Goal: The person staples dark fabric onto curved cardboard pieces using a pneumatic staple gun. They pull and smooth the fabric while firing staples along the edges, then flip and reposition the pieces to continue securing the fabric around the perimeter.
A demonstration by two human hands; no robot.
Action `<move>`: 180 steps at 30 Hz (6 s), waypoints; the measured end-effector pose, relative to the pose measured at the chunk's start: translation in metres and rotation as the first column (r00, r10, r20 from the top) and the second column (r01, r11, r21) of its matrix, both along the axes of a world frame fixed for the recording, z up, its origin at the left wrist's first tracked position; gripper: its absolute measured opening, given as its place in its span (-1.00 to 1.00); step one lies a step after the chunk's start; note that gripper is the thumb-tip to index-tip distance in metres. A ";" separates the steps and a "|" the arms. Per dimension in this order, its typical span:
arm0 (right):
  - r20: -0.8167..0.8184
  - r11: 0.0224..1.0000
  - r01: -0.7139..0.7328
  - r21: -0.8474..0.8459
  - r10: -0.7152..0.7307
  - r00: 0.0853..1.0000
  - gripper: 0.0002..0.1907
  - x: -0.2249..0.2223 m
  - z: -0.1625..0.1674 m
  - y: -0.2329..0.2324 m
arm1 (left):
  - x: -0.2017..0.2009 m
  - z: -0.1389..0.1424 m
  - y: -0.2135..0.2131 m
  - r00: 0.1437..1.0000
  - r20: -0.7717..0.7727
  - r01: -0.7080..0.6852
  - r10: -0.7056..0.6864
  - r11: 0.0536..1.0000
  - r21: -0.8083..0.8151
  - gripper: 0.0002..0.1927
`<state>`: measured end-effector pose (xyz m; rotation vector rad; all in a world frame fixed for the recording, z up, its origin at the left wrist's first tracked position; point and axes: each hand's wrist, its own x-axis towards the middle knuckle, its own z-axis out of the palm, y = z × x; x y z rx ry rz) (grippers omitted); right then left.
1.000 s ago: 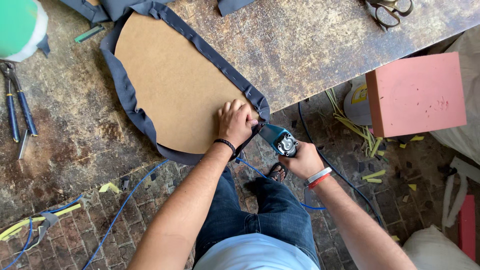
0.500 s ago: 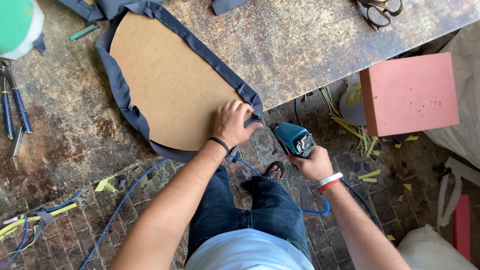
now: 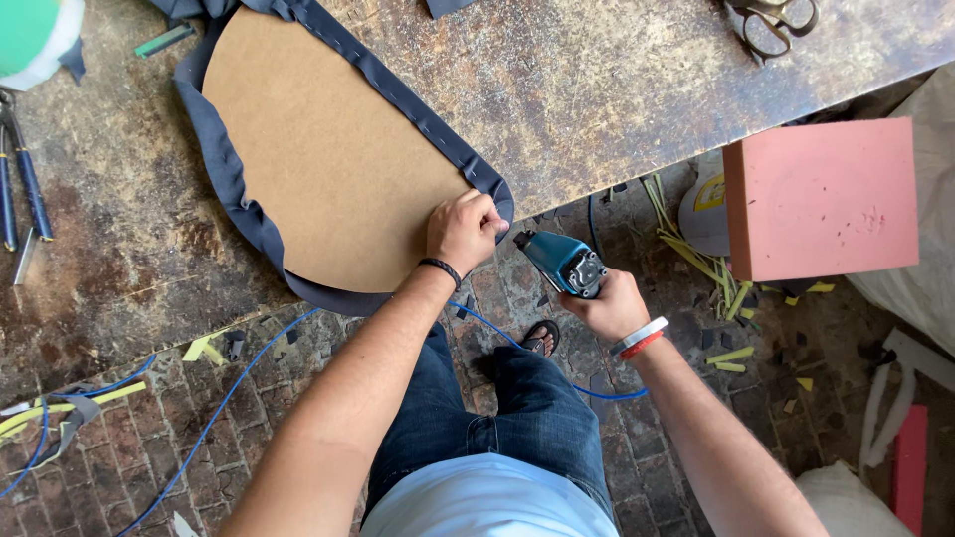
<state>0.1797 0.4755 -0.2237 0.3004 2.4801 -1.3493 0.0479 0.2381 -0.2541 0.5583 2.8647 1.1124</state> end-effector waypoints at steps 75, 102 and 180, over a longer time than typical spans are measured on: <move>-0.009 0.059 0.038 -0.997 -0.647 0.763 -0.09 -0.011 -0.017 -0.127 | -0.024 0.001 0.008 0.723 -0.366 0.618 -0.586 0.785 -0.038 -0.63; -0.111 0.977 -0.011 0.213 0.036 0.993 -0.61 -0.090 0.027 -0.076 | -0.085 -0.027 -0.042 0.995 -0.056 0.093 -0.085 0.981 0.169 -0.42; 0.656 -0.450 0.493 -0.744 -0.355 0.666 -0.15 0.002 -0.096 -0.155 | 0.023 0.005 0.002 0.793 -0.063 0.609 -0.606 0.790 0.070 -0.61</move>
